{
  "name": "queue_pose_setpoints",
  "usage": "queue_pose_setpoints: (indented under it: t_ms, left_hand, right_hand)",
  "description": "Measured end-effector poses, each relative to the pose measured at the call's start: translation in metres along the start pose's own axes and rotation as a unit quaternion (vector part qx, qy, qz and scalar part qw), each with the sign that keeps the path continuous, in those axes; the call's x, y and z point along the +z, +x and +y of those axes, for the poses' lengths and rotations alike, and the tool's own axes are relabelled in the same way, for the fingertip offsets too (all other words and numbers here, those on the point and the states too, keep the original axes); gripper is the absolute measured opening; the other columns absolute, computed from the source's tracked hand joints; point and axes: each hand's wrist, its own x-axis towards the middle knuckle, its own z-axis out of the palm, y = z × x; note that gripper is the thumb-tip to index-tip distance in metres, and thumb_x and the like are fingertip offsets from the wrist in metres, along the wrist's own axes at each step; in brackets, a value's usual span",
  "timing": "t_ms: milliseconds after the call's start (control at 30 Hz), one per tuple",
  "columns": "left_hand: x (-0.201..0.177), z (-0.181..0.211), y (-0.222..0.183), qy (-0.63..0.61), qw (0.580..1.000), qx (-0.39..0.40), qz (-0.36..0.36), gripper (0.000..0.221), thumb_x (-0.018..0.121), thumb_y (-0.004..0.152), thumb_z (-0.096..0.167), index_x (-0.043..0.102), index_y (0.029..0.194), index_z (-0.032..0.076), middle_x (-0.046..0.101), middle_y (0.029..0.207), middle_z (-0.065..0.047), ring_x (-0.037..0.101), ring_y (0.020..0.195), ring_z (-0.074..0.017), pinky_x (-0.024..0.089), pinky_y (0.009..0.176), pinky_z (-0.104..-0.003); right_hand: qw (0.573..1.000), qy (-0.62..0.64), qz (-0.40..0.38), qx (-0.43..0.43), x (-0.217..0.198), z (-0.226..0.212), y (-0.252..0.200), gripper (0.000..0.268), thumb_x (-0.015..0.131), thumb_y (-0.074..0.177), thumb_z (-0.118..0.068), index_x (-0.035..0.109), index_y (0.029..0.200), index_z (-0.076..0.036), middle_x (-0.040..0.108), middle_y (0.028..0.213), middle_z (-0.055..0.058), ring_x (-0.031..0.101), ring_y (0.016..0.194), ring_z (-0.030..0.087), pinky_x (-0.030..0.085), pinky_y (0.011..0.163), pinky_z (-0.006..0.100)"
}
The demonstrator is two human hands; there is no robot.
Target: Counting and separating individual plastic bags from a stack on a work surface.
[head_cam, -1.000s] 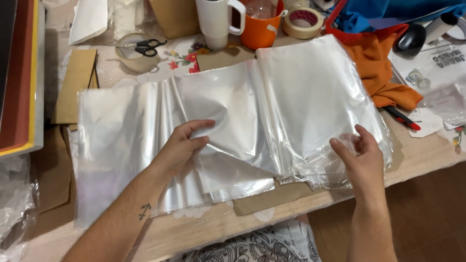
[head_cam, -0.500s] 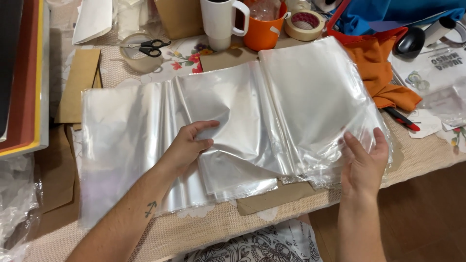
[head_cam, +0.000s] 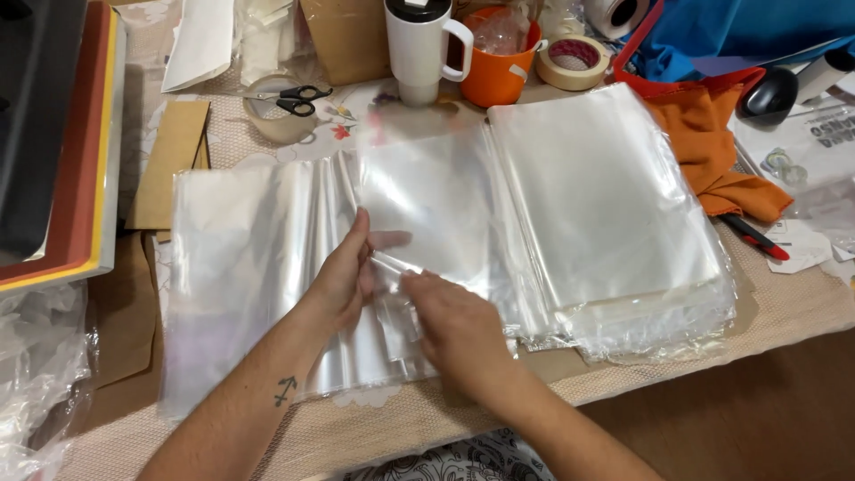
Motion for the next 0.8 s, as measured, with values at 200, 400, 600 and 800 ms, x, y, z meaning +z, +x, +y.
queue_pose_setpoints:
  t_ms: [200,400,600,800]
  left_hand:
    - [-0.022,-0.037,0.043,-0.030,0.997,0.065,-0.007,0.018,0.072,0.092,0.006,0.060,0.081,0.012,0.059,0.071,0.002,0.055,0.065,-0.0101,0.046,0.060,-0.025]
    - [-0.023,-0.045,0.055,-0.046,0.997,0.063,0.027,0.025,0.072,0.090,0.002,0.055,0.075,0.014,0.064,0.073,-0.004,0.059,0.061,-0.0155,0.048,0.054,-0.029]
    - [-0.024,-0.048,0.057,-0.017,0.996,0.076,0.033,0.016,0.070,0.091,0.001,0.061,0.081,0.008,0.061,0.074,-0.005,0.059,0.066,-0.0171,0.050,0.063,-0.031]
    - [0.003,-0.017,0.007,0.014,0.998,0.042,0.040,0.070,0.065,0.086,0.007,0.036,0.147,0.022,0.052,0.130,-0.011,0.065,0.093,-0.0256,0.058,0.076,-0.037]
  right_hand:
    - [0.983,-0.032,-0.140,-0.118,0.005,0.006,-0.016,0.081,0.066,0.071,0.009,0.042,0.148,0.002,0.052,0.148,0.023,0.048,0.138,0.040,0.040,0.115,0.051]
    - [0.964,-0.186,-0.186,0.031,-0.044,0.019,-0.038,0.048,0.048,0.092,-0.008,0.048,0.140,-0.001,0.056,0.143,0.020,0.053,0.132,0.035,0.042,0.115,0.047]
    - [0.962,-0.267,-0.033,-0.047,-0.058,0.066,-0.075,0.029,0.055,0.099,-0.019,0.069,0.120,-0.005,0.079,0.109,0.011,0.079,0.097,0.025,0.066,0.070,0.029]
    - [0.963,-0.243,-0.027,-0.111,-0.057,0.074,-0.080,0.041,0.067,0.089,-0.004,0.066,0.129,-0.006,0.072,0.124,0.013,0.071,0.113,0.025,0.061,0.090,0.034]
